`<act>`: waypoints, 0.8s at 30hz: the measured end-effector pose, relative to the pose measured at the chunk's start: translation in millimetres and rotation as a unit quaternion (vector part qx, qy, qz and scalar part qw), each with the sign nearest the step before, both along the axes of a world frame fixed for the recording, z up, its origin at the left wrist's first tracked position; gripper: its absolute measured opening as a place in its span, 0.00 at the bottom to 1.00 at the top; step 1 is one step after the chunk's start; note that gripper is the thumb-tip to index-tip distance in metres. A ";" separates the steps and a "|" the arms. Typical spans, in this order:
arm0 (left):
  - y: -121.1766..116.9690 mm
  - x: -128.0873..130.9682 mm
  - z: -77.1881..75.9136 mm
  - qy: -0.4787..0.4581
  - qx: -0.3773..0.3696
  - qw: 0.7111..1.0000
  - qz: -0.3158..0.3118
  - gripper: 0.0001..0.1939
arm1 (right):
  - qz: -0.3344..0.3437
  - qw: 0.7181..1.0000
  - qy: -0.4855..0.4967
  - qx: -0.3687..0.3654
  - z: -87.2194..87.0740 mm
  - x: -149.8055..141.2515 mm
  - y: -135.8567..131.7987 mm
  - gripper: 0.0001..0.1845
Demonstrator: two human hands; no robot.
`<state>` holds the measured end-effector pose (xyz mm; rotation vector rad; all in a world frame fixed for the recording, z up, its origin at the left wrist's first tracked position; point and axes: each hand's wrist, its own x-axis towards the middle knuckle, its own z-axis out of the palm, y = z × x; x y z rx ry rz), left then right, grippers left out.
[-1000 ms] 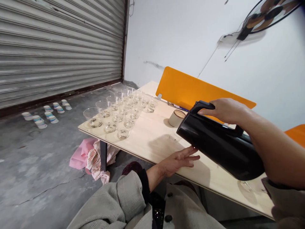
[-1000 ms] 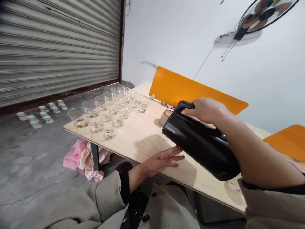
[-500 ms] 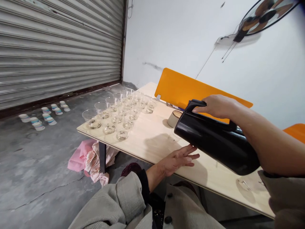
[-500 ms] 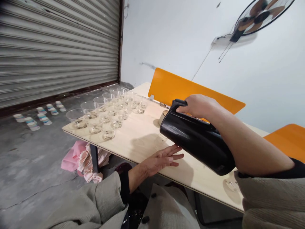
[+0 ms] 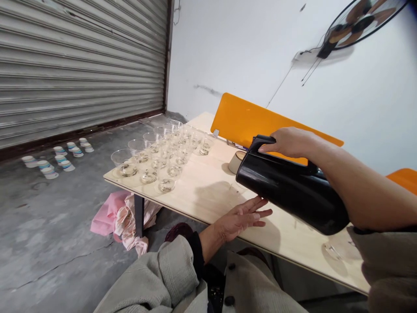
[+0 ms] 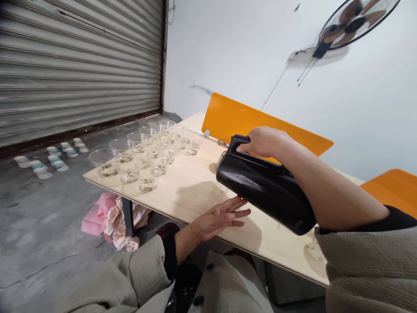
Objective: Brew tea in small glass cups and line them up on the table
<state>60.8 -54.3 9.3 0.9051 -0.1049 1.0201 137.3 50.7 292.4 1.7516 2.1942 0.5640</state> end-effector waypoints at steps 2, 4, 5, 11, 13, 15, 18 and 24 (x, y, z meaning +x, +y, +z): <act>-0.3 -0.1 -0.5 -0.002 -0.003 1.000 0.000 0.33 | -0.011 1.000 -0.009 -0.012 0.5 -2.1 1.1 0.30; -0.5 -0.7 -0.5 -0.004 -0.006 1.000 0.000 0.33 | -0.019 1.000 -0.013 -0.017 0.7 -4.7 2.1 0.29; -0.6 -1.0 -0.3 -0.005 -0.006 1.000 -0.001 0.33 | -0.017 1.000 -0.015 -0.015 0.8 -6.3 2.6 0.29; -0.9 -2.3 0.7 -0.015 -0.007 1.000 -0.001 0.33 | -0.017 0.999 -0.027 -0.022 3.1 -18.3 2.1 0.28; -0.8 -2.2 0.4 -0.019 -0.008 1.000 -0.003 0.33 | -0.020 0.999 -0.029 -0.023 3.2 -20.7 1.8 0.28; -0.8 -2.3 0.0 -0.022 -0.008 1.000 -0.005 0.33 | -0.016 0.999 -0.027 -0.018 2.3 -21.2 2.3 0.28; -0.7 -2.6 -0.8 -0.024 -0.005 1.000 -0.007 0.32 | 0.000 1.000 -0.014 -0.005 0.4 -20.0 3.7 0.28; -0.6 -2.9 -1.6 -0.025 0.002 1.000 -0.011 0.32 | -0.016 0.999 -0.017 -0.026 -0.1 -20.3 5.8 0.28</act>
